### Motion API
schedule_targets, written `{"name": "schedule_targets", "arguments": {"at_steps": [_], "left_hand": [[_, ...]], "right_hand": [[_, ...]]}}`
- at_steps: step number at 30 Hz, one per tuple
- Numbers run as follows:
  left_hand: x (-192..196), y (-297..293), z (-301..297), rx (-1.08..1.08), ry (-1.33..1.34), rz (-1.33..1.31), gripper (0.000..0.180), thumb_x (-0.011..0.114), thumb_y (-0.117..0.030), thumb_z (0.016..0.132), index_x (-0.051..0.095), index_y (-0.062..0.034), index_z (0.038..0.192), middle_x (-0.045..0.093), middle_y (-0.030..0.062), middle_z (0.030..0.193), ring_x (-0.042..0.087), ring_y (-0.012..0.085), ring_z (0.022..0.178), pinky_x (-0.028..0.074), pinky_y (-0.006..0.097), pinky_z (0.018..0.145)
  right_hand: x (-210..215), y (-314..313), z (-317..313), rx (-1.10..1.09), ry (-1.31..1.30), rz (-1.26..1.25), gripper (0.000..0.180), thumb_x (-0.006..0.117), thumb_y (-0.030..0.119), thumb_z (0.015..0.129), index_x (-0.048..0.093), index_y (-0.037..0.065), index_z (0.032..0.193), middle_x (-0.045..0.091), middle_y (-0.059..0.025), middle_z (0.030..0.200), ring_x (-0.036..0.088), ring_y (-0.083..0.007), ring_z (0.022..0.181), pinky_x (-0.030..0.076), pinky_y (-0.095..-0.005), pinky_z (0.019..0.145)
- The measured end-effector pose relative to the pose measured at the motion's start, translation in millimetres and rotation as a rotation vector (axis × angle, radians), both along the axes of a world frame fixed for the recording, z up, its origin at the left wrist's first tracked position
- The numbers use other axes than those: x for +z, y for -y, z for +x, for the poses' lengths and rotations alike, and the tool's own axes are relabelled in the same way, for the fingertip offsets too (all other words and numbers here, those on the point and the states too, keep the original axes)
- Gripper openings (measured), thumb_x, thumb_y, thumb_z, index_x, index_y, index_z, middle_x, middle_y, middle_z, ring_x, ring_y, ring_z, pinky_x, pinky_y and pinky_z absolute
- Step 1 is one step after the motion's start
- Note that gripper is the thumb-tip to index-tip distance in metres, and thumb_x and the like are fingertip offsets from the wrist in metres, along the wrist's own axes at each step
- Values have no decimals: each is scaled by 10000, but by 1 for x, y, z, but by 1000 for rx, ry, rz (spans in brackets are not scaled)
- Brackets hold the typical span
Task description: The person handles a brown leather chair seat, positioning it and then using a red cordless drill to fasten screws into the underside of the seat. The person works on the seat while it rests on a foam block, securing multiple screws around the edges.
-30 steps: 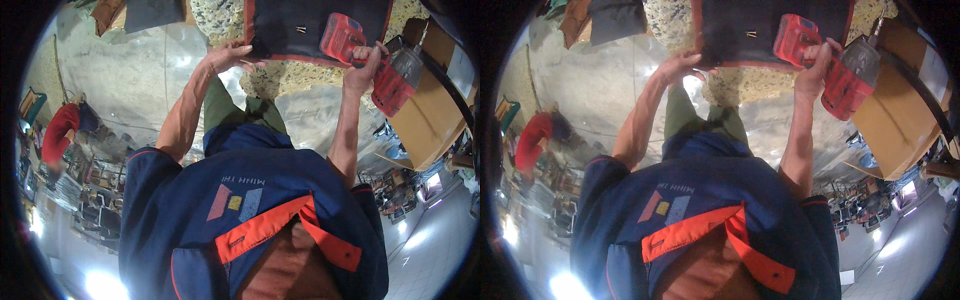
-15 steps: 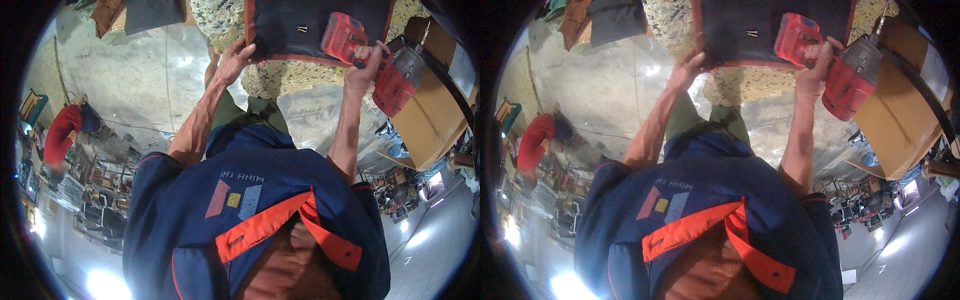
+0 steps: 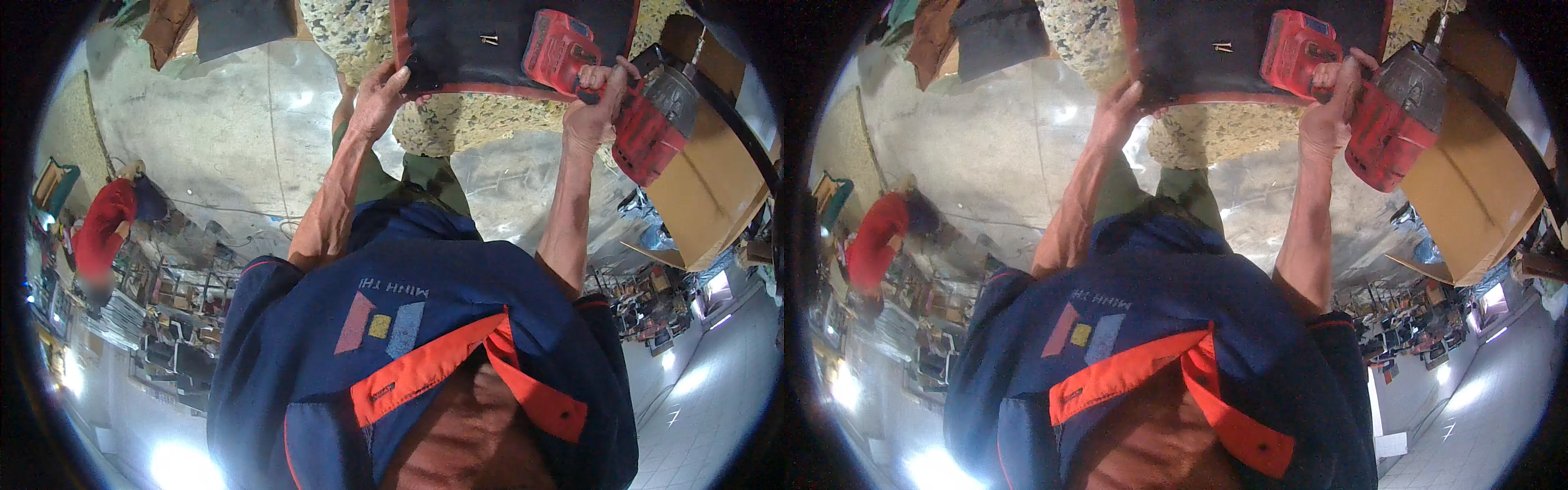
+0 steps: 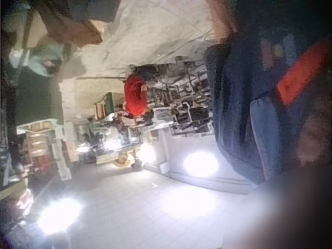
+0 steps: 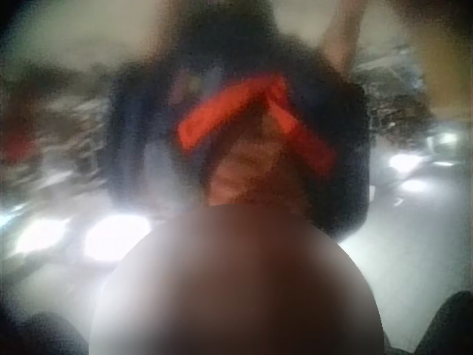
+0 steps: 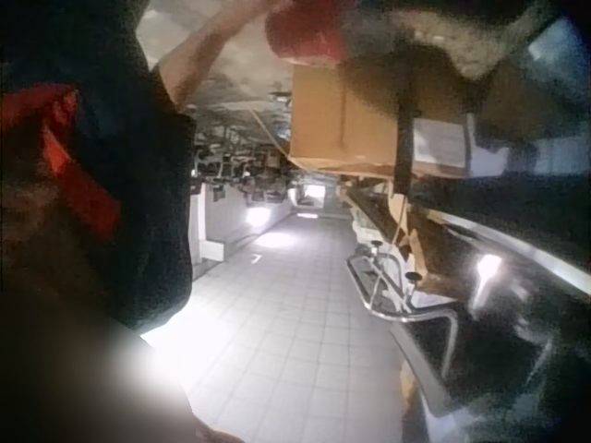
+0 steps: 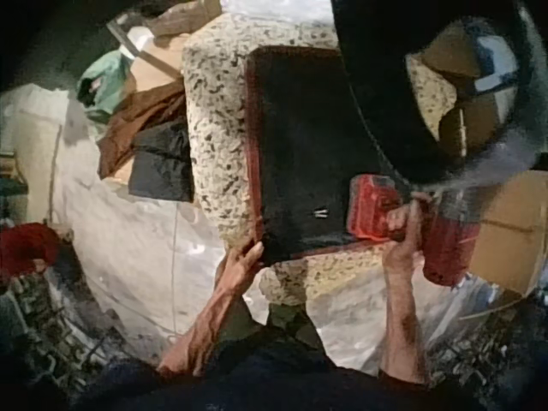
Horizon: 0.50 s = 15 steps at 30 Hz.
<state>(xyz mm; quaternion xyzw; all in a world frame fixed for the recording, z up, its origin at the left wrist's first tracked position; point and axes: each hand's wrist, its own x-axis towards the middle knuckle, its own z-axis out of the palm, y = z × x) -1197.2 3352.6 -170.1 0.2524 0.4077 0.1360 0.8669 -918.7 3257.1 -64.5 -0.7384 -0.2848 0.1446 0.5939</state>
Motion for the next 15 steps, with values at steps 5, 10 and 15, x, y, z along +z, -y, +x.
{"name": "schedule_targets", "arguments": {"at_steps": [5,10,15], "left_hand": [[0,0,-1,-17,-41,8,451,583,-237,1040,512,80,1352,665,163,1155,693,224,938,565,355,805],[2,-3,0,-40,-30,83,445,618,-236,1022,547,66,1342,683,127,1122,691,178,867,565,335,744],[11,0,5,-14,-202,167,445,658,-234,1000,575,60,1323,694,93,1045,670,151,833,559,317,720]], "right_hand": [[5,-2,-3,-96,-282,117,183,461,103,1071,460,-27,1199,410,-10,737,437,-121,704,428,-280,696],[0,-2,-2,-70,-252,152,219,493,131,1060,473,-24,1214,407,6,711,434,-117,665,422,-274,687],[2,-7,2,4,-61,94,202,478,131,1057,483,-13,1199,411,11,723,423,-120,671,412,-299,690]]}}
